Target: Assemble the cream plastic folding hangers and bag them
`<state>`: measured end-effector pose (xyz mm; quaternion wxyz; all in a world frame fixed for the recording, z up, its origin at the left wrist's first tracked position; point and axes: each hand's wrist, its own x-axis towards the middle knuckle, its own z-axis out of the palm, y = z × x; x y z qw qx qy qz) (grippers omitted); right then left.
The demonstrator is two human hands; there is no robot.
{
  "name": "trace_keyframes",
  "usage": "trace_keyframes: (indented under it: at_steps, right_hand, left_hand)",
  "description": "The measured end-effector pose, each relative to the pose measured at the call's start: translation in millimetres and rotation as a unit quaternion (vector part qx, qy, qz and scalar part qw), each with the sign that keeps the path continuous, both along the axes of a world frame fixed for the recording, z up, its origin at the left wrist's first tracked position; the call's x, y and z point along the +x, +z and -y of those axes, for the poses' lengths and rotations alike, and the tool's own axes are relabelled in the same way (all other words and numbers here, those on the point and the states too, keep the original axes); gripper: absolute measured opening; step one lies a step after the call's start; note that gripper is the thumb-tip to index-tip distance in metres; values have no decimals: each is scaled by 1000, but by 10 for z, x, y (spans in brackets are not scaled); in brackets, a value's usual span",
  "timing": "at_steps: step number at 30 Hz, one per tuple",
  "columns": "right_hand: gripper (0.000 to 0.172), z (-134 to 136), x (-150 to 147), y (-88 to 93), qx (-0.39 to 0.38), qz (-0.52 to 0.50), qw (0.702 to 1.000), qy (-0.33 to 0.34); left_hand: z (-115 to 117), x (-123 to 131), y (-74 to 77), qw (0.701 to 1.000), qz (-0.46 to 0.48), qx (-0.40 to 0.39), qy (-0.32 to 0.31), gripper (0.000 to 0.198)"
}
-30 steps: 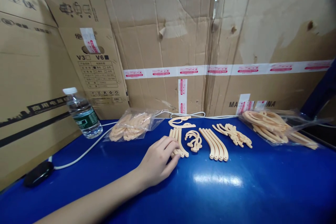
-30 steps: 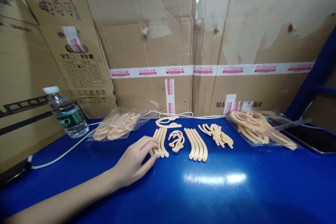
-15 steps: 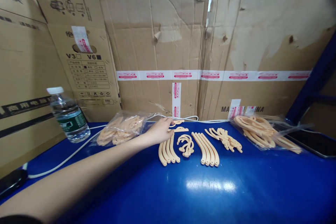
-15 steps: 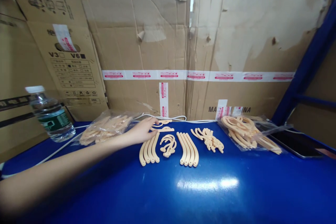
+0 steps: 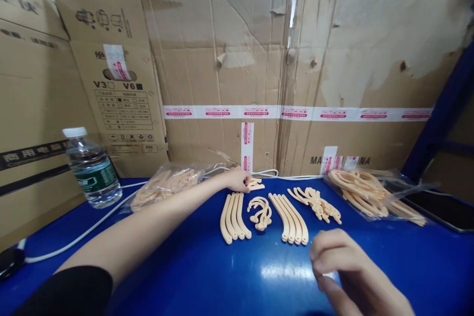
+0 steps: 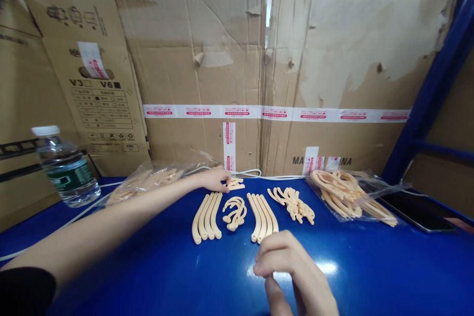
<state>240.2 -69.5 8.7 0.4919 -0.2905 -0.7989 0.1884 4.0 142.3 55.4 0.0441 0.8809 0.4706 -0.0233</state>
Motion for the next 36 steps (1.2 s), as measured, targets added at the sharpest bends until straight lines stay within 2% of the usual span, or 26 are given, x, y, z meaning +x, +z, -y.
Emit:
trace_keyframes:
  at_steps: [3, 6, 11, 14, 18, 20, 22, 24, 26, 29, 31, 34, 36]
  right_hand:
    - [20, -75, -155, 76, -12, -4, 1000, 27]
    - [18, -143, -200, 70, -46, -24, 998, 23]
    - [14, -207, -190, -2, -99, -44, 994, 18]
    - [13, -209, -187, -39, -109, -47, 993, 17]
    - [11, -183, -212, -61, -162, -74, 984, 13]
    - [15, -176, -242, -66, -186, -91, 978, 19]
    - [18, -183, -276, -77, -192, -93, 977, 20]
    - [15, -196, -306, -93, -187, -75, 979, 15]
    - [11, -193, -322, -100, -182, -32, 983, 15]
    - [13, -122, -314, -45, -111, 64, 991, 30]
    - [19, -48, -297, 30, 9, 165, 986, 34]
    - [23, 11, -283, 105, 174, 318, 932, 20]
    - [24, -20, -286, 94, 213, 367, 906, 2]
  left_hand:
    - [-41, 28, -20, 1000, 0, 0, 9, 26]
    - [-46, 29, -61, 999, 26, 17, 12, 27]
    - [-39, 12, -123, 991, 115, 68, -7, 29]
    - [30, 49, -130, 975, 193, 114, -8, 28]
    - [391, 115, -75, 930, 325, 170, 16, 21]
    - [661, 102, -41, 908, 383, 166, 13, 11]
    - [902, 47, -19, 888, 433, 152, 6, 15]
    - [1043, -31, -12, 863, 484, 143, 11, 18]
    - [1068, -104, -23, 831, 537, 141, 32, 18]
    - [998, -158, -51, 772, 612, 157, 66, 18]
    - [969, -155, -49, 733, 654, 173, 73, 18]
    - [1014, -136, 11, 683, 702, 189, 63, 17]
    - [1095, -135, 73, 661, 723, 193, 56, 16]
